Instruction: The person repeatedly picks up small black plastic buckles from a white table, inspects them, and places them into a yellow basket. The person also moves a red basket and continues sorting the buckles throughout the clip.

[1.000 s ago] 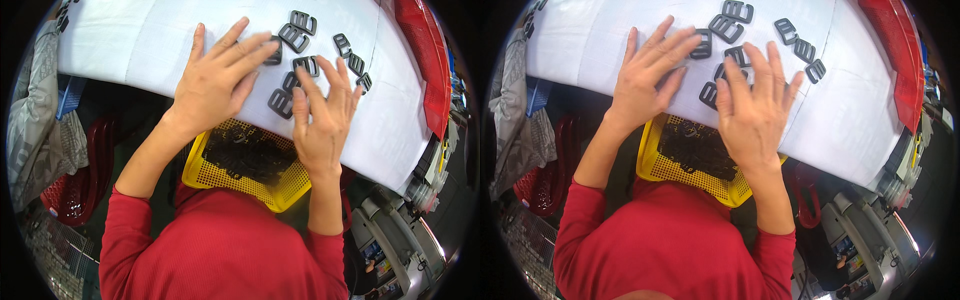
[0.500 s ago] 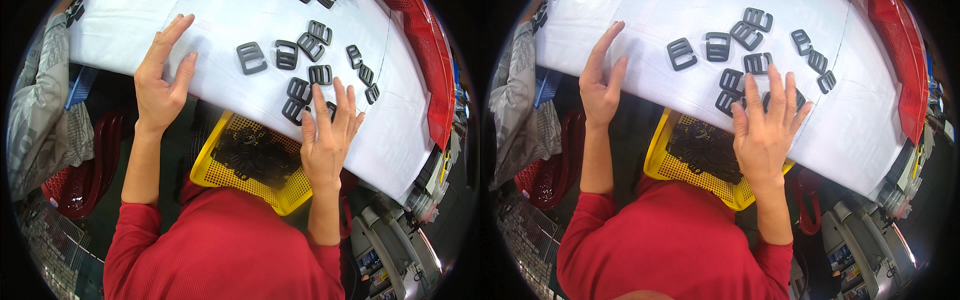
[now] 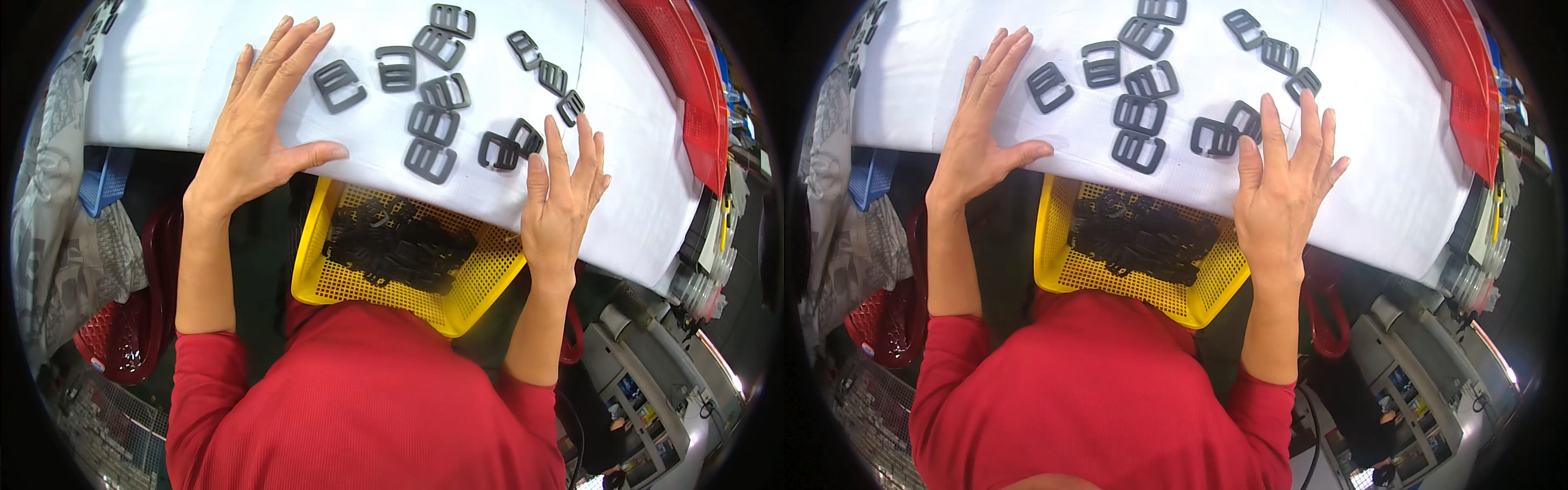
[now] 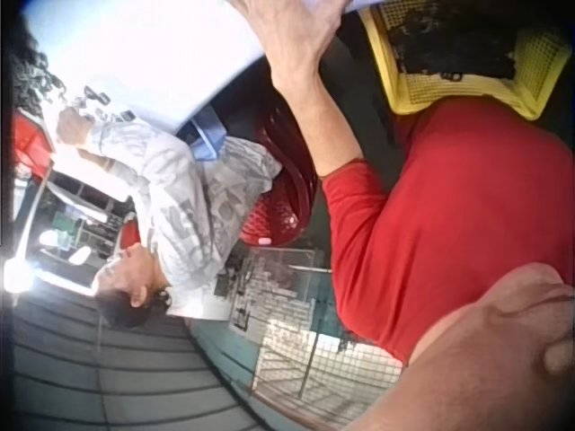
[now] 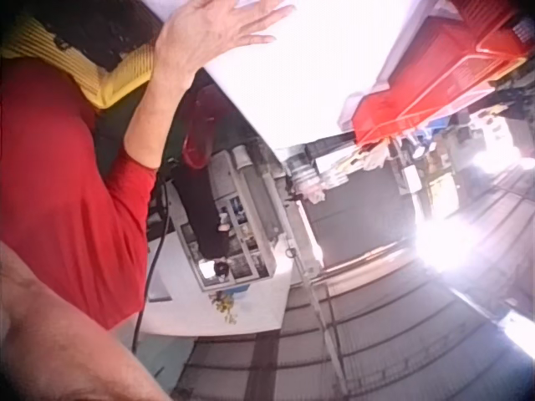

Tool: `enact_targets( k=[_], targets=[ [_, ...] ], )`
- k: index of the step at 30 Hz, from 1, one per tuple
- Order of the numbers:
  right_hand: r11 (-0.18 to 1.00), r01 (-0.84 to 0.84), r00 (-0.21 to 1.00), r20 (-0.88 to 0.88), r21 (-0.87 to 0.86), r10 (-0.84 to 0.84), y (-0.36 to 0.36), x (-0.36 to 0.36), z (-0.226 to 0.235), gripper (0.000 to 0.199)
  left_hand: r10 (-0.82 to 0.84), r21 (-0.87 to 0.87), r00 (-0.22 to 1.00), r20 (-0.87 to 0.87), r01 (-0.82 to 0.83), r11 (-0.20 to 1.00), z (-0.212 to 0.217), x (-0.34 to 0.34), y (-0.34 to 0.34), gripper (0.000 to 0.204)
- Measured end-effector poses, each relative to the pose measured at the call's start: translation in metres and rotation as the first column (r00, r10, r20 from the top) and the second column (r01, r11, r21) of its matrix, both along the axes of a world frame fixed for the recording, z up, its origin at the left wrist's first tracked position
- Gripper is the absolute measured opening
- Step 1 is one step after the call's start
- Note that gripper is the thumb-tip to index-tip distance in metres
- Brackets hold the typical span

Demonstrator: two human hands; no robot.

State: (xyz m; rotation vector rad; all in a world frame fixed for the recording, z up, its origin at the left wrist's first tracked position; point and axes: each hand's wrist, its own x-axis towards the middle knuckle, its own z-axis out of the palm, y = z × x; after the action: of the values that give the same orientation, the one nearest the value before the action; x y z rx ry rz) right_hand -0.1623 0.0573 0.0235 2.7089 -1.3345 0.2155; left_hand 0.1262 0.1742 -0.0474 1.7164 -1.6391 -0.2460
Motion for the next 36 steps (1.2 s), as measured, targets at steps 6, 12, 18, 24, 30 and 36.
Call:
enact_targets(
  k=[6,12,18,24,30,36],
  targets=[
    [0.995,0.082,0.996,-0.027,0.064,-0.081,0.019,-0.023,-0.012,0.045,-0.204,0.066,0.959,0.194,0.195,0.979,0.006,-0.006,-0.031,0.115],
    [0.995,0.032,0.993,0.109,0.092,-0.042,0.031,-0.010,-0.017,0.051,-0.415,0.316,0.898,0.147,0.355,0.880,0.027,-0.006,-0.066,0.124],
    [0.982,-0.110,0.988,0.128,0.153,0.091,0.045,-0.001,-0.023,0.048,-0.425,0.272,0.899,0.104,0.385,0.882,0.027,-0.005,-0.080,0.118],
    [0.999,-0.028,0.982,0.186,0.027,0.023,-0.008,-0.009,-0.024,0.050,-0.368,0.278,0.908,0.198,0.308,0.910,0.019,-0.007,-0.089,0.109],
    [0.988,-0.023,0.993,0.112,-0.151,0.041,-0.061,0.000,-0.035,0.043,-0.352,0.281,0.904,0.242,0.282,0.917,0.017,-0.014,-0.103,0.095],
    [0.990,-0.115,0.963,0.236,-0.076,0.130,-0.068,0.022,-0.028,0.039,-0.343,-0.044,0.920,-0.188,0.341,0.939,-0.004,0.000,-0.103,0.067]
  ],
)
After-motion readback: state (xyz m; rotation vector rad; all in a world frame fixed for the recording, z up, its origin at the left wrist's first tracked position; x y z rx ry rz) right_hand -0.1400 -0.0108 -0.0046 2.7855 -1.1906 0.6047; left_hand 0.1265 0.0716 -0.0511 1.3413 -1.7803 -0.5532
